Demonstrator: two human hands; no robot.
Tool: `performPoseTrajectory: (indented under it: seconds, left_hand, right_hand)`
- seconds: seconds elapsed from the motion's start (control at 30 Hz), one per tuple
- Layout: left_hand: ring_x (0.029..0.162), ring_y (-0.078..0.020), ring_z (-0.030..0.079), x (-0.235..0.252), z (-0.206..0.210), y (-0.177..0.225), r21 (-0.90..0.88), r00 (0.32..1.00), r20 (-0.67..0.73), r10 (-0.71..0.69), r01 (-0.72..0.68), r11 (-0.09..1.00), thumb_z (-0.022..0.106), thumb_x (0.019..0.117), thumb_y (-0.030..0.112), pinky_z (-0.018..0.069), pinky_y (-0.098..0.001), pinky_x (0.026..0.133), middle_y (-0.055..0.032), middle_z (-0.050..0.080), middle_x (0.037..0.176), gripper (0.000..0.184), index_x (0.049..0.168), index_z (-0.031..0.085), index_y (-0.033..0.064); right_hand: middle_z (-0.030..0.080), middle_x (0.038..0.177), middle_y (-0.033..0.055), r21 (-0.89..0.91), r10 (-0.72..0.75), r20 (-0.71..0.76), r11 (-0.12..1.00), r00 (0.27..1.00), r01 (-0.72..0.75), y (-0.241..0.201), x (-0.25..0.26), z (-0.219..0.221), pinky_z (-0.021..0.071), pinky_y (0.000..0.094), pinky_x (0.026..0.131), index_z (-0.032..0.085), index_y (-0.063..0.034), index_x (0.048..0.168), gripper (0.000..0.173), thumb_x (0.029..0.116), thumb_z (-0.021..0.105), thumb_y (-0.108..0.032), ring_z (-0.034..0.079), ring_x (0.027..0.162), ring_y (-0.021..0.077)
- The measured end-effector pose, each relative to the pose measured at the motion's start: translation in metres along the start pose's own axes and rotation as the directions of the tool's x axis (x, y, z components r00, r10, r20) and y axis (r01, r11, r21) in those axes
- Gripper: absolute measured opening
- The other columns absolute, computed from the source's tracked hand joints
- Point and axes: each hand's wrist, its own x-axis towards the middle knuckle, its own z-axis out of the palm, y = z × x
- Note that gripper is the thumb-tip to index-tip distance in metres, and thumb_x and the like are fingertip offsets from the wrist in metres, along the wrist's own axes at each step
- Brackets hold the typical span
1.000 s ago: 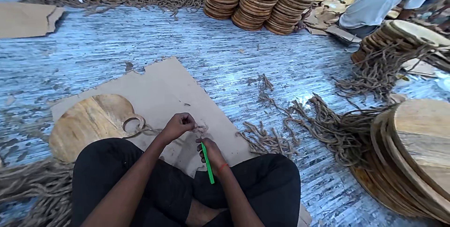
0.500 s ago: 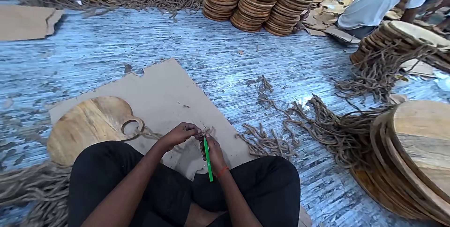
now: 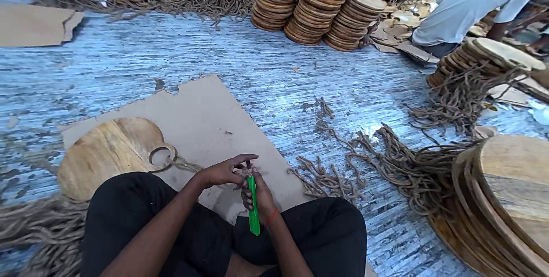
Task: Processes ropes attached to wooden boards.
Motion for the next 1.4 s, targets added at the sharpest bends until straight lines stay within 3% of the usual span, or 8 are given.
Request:
performPoseTrajectory:
  seconds: [0.27,0.43,0.57,0.73,0.97,1.13,1.27,1.4]
  left_hand:
    - [0.082,-0.0032,0.058,-0.005,-0.005,0.004,-0.007,0.987,0.151,-0.053,0.055,0.998,0.061,0.0997,0.014,0.0496,-0.0239,0.075,-0.0020,0.065,0.102,0.031,0.128,0.054,0.0029]
    - [0.065,-0.0023,0.050,-0.008,-0.012,0.006,0.089,0.984,0.149,-0.099,0.086,0.992,0.061,0.0999,0.012,0.0402,-0.0208,0.058,-0.0003,0.061,0.087,0.020,0.118,0.056,0.0046]
    - [0.079,-0.0115,0.061,-0.007,-0.010,0.009,0.166,0.985,0.114,-0.126,0.106,0.980,0.065,0.0930,0.002,0.0534,-0.0326,0.077,-0.0088,0.064,0.093,0.023,0.114,0.058,-0.0025]
    - [0.108,-0.0401,0.065,0.012,0.004,0.003,0.560,0.983,-0.097,-0.159,0.186,0.807,0.065,0.0985,0.015,0.0497,-0.0604,0.095,-0.0243,0.066,0.116,0.033,0.128,0.060,0.0006]
    - [0.109,-0.0413,0.066,0.022,0.011,0.000,0.593,0.971,-0.191,-0.147,0.233,0.771,0.065,0.0933,0.004,0.0506,-0.0620,0.092,-0.0208,0.068,0.117,0.042,0.133,0.053,0.0060]
    - [0.114,-0.0448,0.064,0.003,-0.041,-0.021,0.420,0.853,-0.465,-0.239,0.450,0.788,0.060,0.1017,0.014,0.0497,-0.0644,0.096,-0.0269,0.066,0.121,0.037,0.136,0.056,0.0019]
    - [0.088,-0.0292,0.066,0.024,-0.013,-0.009,0.236,0.952,-0.298,-0.069,0.143,0.961,0.069,0.0984,0.018,0.0551,-0.0493,0.084,-0.0207,0.066,0.105,0.033,0.123,0.060,-0.0021]
    - [0.067,-0.0120,0.064,0.017,0.018,-0.010,0.082,0.995,-0.059,-0.081,0.086,0.993,0.066,0.0994,0.012,0.0565,-0.0306,0.069,-0.0080,0.067,0.084,0.025,0.117,0.058,-0.0029]
  right_hand:
    - [0.047,0.057,-0.0042,0.079,0.024,0.144,0.996,0.989,-0.036,0.002,-0.008,-0.002,0.0368,0.0167,0.039,0.051,-0.0115,0.081,0.071,0.1062,0.006,-0.059,0.043,0.041,0.0040]
    - [0.046,0.058,-0.0076,-0.058,-0.059,0.172,0.996,0.983,0.070,0.006,-0.008,-0.005,0.0392,0.0148,0.041,0.052,-0.0110,0.087,0.023,0.1019,0.049,-0.029,0.043,0.043,0.0002]
    - [0.043,0.053,-0.0069,-0.207,-0.070,0.080,0.975,0.994,0.085,0.009,-0.008,0.001,0.0363,0.0165,0.040,0.052,-0.0090,0.088,0.015,0.0916,0.066,-0.013,0.040,0.041,0.0012]
    - [0.040,0.050,-0.0043,-0.263,-0.143,-0.091,0.958,0.986,0.115,0.022,-0.007,0.016,0.0335,0.0193,0.038,0.046,-0.0090,0.078,0.024,0.0924,0.063,-0.001,0.037,0.039,0.0038]
    - [0.042,0.056,-0.0010,-0.513,-0.347,-0.296,0.844,0.890,0.158,0.041,-0.009,0.033,0.0356,0.0255,0.041,0.051,-0.0061,0.079,0.017,0.0873,0.064,0.001,0.037,0.042,0.0082]
    - [0.043,0.054,-0.0082,-0.547,-0.681,-0.219,0.679,0.699,0.490,0.009,-0.064,0.047,0.0392,0.0195,0.041,0.050,-0.0120,0.070,0.019,0.0802,0.061,-0.001,0.042,0.043,0.0012]
    - [0.048,0.061,0.0000,-0.523,-0.526,-0.329,0.793,0.784,0.313,0.000,-0.039,-0.008,0.0380,0.0250,0.041,0.058,-0.0018,0.092,0.013,0.0897,0.070,-0.005,0.041,0.043,0.0079]
    - [0.059,0.081,0.0043,-0.522,-0.519,-0.218,0.777,0.826,0.351,0.006,-0.011,-0.033,0.0400,0.0232,0.044,0.058,0.0005,0.135,0.050,0.0888,0.075,-0.010,0.046,0.052,0.0083]
